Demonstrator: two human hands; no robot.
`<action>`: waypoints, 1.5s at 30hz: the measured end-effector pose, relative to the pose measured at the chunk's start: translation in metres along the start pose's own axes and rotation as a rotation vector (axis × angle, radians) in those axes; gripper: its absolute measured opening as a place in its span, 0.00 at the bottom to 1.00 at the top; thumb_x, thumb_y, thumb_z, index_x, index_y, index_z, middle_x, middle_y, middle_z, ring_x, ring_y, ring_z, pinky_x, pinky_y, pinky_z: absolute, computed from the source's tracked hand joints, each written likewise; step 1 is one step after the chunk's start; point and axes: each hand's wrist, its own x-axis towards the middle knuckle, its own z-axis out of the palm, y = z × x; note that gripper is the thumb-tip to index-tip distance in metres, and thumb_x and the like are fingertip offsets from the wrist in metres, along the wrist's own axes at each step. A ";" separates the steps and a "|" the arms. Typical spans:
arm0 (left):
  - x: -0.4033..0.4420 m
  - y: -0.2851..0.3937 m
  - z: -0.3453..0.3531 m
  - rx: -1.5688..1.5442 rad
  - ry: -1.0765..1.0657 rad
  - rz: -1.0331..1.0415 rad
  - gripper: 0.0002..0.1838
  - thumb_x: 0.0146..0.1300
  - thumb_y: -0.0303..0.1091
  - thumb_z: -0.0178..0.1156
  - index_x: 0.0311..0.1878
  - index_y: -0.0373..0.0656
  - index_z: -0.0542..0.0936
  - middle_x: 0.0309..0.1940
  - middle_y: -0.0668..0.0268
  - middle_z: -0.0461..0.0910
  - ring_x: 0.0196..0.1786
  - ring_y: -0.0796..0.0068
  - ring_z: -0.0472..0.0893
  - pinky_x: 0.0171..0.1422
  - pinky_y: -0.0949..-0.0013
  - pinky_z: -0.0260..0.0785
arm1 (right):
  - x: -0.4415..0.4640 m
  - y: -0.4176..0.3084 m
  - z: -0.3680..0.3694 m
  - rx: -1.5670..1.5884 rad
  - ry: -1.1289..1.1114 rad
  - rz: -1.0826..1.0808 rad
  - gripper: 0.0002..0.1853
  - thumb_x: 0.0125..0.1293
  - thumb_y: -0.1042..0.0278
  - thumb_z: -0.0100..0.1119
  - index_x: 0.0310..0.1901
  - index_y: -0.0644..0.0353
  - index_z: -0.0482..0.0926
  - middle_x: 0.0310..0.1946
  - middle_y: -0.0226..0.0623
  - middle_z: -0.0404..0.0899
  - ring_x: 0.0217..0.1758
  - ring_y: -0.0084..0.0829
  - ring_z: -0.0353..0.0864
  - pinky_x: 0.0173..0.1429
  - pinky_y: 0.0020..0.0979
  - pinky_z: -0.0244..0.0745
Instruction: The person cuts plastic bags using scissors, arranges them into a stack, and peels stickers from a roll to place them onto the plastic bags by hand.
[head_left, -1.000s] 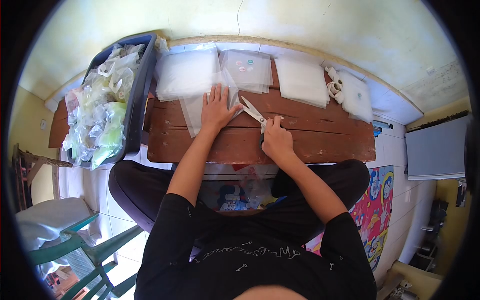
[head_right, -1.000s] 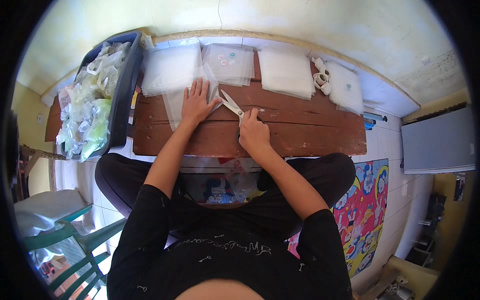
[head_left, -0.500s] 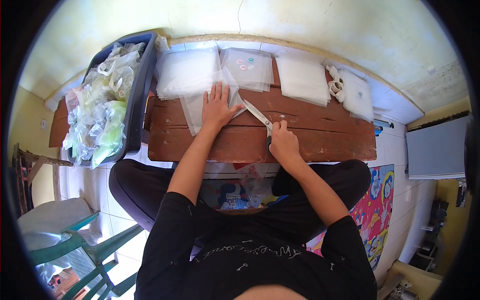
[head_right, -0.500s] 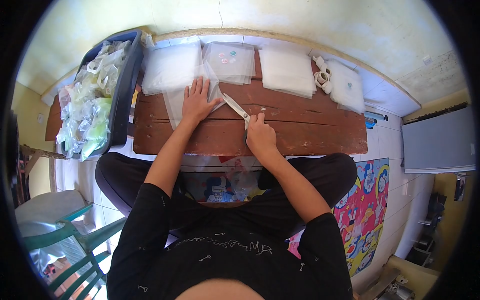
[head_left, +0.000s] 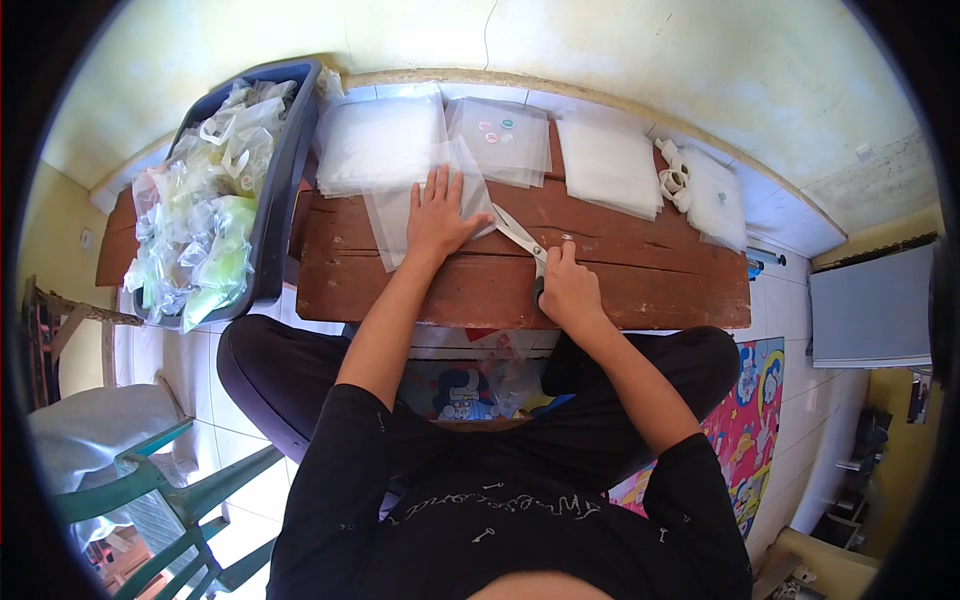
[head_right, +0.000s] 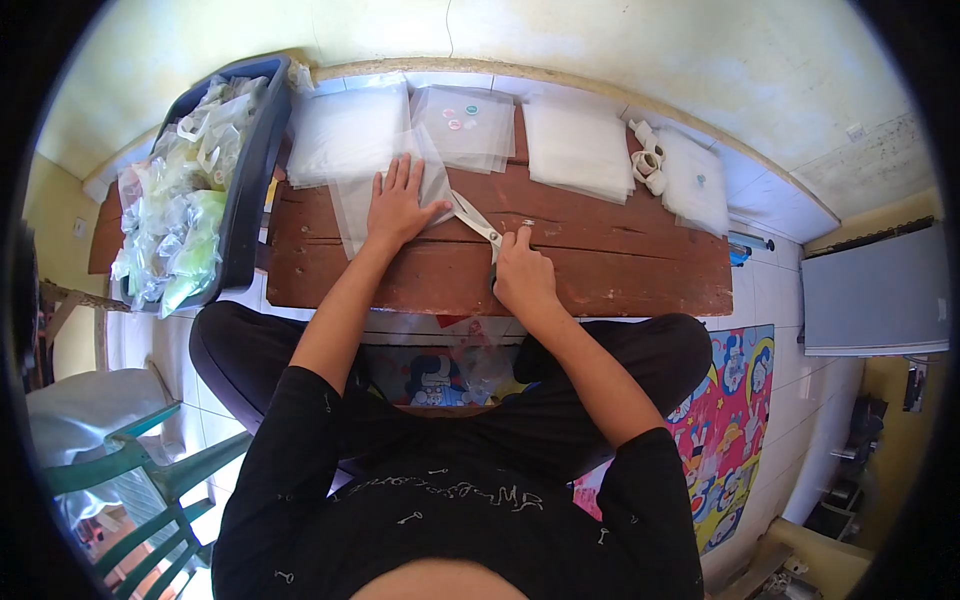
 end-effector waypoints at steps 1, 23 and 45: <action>0.000 -0.001 0.001 0.006 -0.001 0.001 0.52 0.58 0.77 0.45 0.76 0.46 0.56 0.77 0.57 0.50 0.80 0.60 0.47 0.80 0.50 0.36 | 0.000 -0.002 -0.001 0.024 -0.016 0.000 0.15 0.52 0.76 0.57 0.41 0.66 0.67 0.44 0.52 0.68 0.32 0.54 0.83 0.36 0.48 0.80; -0.001 -0.002 0.002 -0.003 0.013 0.012 0.54 0.55 0.78 0.46 0.76 0.46 0.56 0.77 0.57 0.50 0.80 0.59 0.47 0.80 0.50 0.36 | 0.029 0.005 0.009 -0.094 0.050 -0.084 0.13 0.55 0.74 0.57 0.41 0.67 0.69 0.41 0.49 0.70 0.29 0.47 0.84 0.33 0.43 0.81; 0.000 -0.001 0.002 0.006 0.026 0.011 0.55 0.55 0.79 0.46 0.75 0.46 0.57 0.77 0.57 0.50 0.80 0.59 0.47 0.80 0.49 0.36 | 0.026 0.012 0.008 -0.092 0.059 -0.070 0.12 0.54 0.75 0.57 0.40 0.66 0.68 0.40 0.48 0.71 0.30 0.48 0.85 0.34 0.43 0.82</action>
